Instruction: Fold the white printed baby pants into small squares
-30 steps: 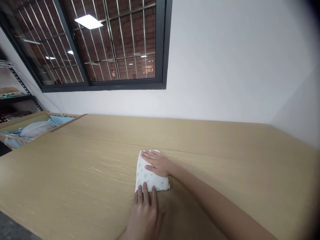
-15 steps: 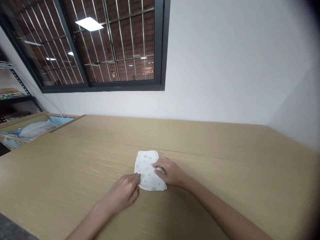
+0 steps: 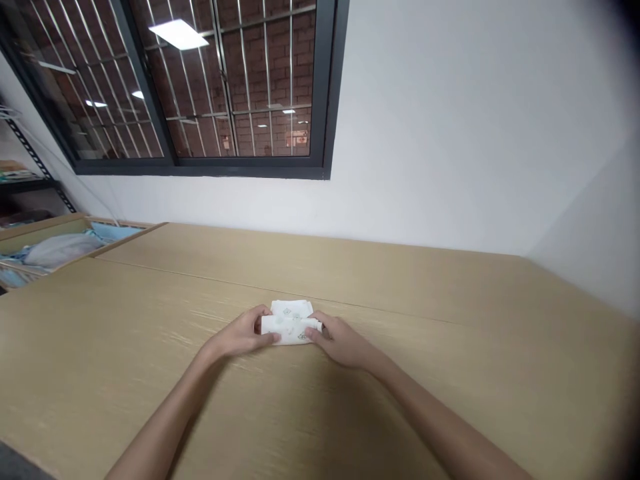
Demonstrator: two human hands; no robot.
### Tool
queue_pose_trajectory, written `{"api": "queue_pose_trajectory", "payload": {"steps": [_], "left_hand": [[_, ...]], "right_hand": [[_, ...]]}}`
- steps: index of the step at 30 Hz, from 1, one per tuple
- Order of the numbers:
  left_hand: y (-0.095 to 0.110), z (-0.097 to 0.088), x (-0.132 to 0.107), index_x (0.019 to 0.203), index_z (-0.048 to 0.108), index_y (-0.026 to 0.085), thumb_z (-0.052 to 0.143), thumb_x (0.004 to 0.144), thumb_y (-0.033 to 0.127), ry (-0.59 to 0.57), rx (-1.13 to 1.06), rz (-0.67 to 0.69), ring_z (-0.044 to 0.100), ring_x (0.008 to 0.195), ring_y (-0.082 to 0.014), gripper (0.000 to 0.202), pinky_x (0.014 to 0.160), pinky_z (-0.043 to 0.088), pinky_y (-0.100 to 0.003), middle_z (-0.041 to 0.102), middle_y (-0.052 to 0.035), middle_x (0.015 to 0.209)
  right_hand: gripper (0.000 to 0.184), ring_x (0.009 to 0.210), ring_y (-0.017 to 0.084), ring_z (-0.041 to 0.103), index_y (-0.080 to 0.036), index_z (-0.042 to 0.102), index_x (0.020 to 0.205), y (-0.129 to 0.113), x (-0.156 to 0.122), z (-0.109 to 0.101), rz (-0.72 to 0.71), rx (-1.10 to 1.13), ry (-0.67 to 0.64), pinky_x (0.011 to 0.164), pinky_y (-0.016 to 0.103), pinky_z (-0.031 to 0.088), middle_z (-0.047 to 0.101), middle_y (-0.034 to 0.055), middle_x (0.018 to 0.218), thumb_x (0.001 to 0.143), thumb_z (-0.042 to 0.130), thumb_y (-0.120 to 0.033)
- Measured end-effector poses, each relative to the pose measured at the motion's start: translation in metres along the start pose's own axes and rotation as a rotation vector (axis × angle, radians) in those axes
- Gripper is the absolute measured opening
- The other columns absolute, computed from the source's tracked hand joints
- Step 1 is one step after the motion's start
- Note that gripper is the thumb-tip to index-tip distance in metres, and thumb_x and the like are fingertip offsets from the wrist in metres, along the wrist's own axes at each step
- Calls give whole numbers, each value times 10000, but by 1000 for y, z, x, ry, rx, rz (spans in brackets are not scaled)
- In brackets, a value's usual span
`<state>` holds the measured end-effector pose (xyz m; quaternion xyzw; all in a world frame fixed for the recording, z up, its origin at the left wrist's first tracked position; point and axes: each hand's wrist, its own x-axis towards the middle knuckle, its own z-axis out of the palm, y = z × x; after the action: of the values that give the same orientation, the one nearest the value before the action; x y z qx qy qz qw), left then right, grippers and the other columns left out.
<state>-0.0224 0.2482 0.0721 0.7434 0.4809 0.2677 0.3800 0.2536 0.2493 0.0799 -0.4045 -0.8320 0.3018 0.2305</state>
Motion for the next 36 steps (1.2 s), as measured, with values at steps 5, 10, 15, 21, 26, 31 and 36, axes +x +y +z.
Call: {"api": "queue_pose_trajectory", "payload": {"steps": [5, 10, 15, 21, 26, 31, 36], "left_hand": [[-22, 11, 4, 1196, 510, 165, 656, 843, 441, 161, -50, 4, 529, 672, -127, 471, 622, 426, -245, 538, 40, 756], [-31, 25, 15, 1324, 391, 188, 538, 929, 397, 360, 72, 17, 587, 766, -162, 470, 737, 484, -304, 582, 16, 844], [-26, 37, 15, 1276, 487, 179, 482, 957, 296, 470, 303, 11, 626, 926, -244, 340, 843, 495, -401, 653, -71, 950], [-5, 63, 20, 1327, 522, 106, 357, 979, 212, 577, 527, 104, 476, 1304, -352, 399, 1087, 370, -566, 538, -218, 1363], [-3, 90, 18, 1549, 297, 97, 482, 911, 252, 285, 709, 261, 234, 1513, -345, 683, 1204, 284, -540, 333, -192, 1603], [-18, 91, 14, 1598, 142, 122, 352, 991, 283, 198, 751, 188, 125, 1549, -282, 662, 1230, 255, -505, 196, -159, 1661], [-29, 86, 10, 1561, 201, 14, 279, 1036, 438, 241, 788, 115, 120, 1545, -285, 680, 1233, 236, -525, 186, -214, 1643]], "right_hand": [[349, 905, 256, 660, -219, 637, 1179, 11, 10, 11, 51, 99, 154, 771, 375, 515, 724, 74, 1077, 999, 476, -471], [308, 794, 235, 636, -195, 641, 1006, 33, 34, 26, 119, 67, 336, 728, 365, 511, 698, 53, 890, 976, 488, -461], [195, 915, 264, 632, -193, 614, 1012, 44, 52, 37, 142, -89, 520, 833, 420, 532, 661, 90, 969, 922, 545, -352], [375, 1287, 319, 507, -156, 582, 1310, 6, 46, 46, -156, -429, 560, 1085, 512, 402, 593, 179, 1343, 1032, 367, -287], [478, 1430, 263, 413, -146, 458, 1492, 2, 37, 60, -314, -434, 272, 1176, 493, 344, 501, 127, 1519, 1069, 298, -299], [549, 1489, 293, 326, -99, 409, 1526, 19, 35, 65, -232, -519, 227, 1217, 539, 273, 393, 153, 1586, 1069, 329, -392], [583, 1503, 293, 297, -71, 377, 1539, 26, 32, 63, -176, -541, 255, 1238, 528, 232, 362, 174, 1597, 1058, 364, -401]]}}
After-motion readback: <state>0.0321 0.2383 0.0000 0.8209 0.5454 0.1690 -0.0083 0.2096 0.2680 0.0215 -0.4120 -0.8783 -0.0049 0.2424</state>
